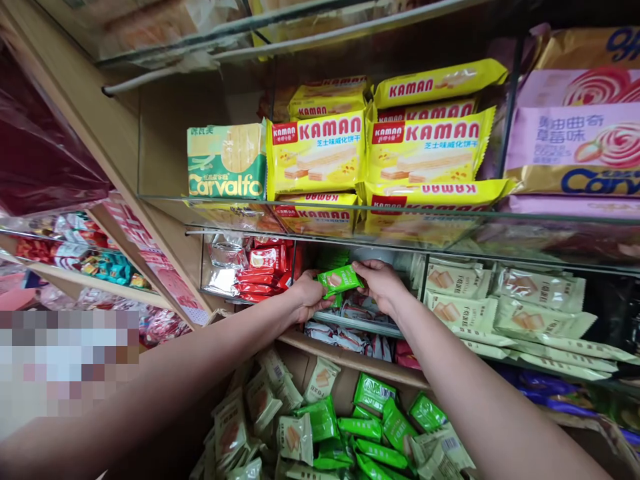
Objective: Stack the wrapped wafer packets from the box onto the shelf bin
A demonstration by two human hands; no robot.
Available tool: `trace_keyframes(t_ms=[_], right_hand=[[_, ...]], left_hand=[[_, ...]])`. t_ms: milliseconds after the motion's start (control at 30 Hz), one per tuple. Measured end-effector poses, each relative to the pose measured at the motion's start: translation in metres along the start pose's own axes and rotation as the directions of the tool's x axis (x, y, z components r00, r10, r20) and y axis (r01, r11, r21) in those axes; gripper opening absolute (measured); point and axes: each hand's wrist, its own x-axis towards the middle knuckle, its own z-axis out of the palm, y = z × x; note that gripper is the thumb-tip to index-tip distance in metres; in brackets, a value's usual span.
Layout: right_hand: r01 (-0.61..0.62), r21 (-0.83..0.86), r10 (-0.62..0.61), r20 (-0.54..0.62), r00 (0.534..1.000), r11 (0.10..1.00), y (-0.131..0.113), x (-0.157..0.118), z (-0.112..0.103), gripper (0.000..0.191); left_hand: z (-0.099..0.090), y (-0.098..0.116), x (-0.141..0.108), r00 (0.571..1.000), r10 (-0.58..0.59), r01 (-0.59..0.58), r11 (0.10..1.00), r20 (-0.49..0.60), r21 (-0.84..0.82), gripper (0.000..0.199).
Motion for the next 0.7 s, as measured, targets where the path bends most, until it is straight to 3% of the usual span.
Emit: trace_keyframes(t_ms=[133,333,467,567,633,700], right_hand=[[0.018,-0.038,-0.019,-0.027,0.999,0.999,0.0004,0.0001,0.0018,0.013],[0.115,-0.108,-0.120,-0.048,0.992,0.988,0.0009,0.0034,0.0008,0.006],[0.265,-0.255,-0.304,-0.128,0.944,0.930,0.0055,0.0079,0.0001,0.007],[0.390,-0.348,-0.451,-0.113,0.886,0.853,0.0064,0.0084,0.0017,0.007],[0.429,-0.369,-0.488,-0.079,0.869,0.825,0.0062,0.0077,0.0032,0.007],[0.411,-0.364,-0.458,-0.051,0.887,0.836,0.0067,0.0068,0.0036,0.001]], left_hand=[[-0.0013,0.0007,-0.0034,1.000,0.012,-0.012,1.000,0.014,0.000,0.047],[-0.0011,0.0009,-0.0056,0.998,0.027,-0.029,0.999,0.050,0.034,0.041],[-0.0005,0.0002,-0.0037,0.998,0.015,-0.020,0.995,0.054,0.095,0.038],[0.0000,-0.0013,-0.0009,0.999,0.017,-0.021,0.991,0.027,0.133,0.037],[0.0004,-0.0024,0.0009,1.000,0.014,-0.014,0.988,0.004,0.151,0.036],[0.0007,-0.0035,0.0021,1.000,0.011,-0.008,0.987,-0.015,0.163,0.035]])
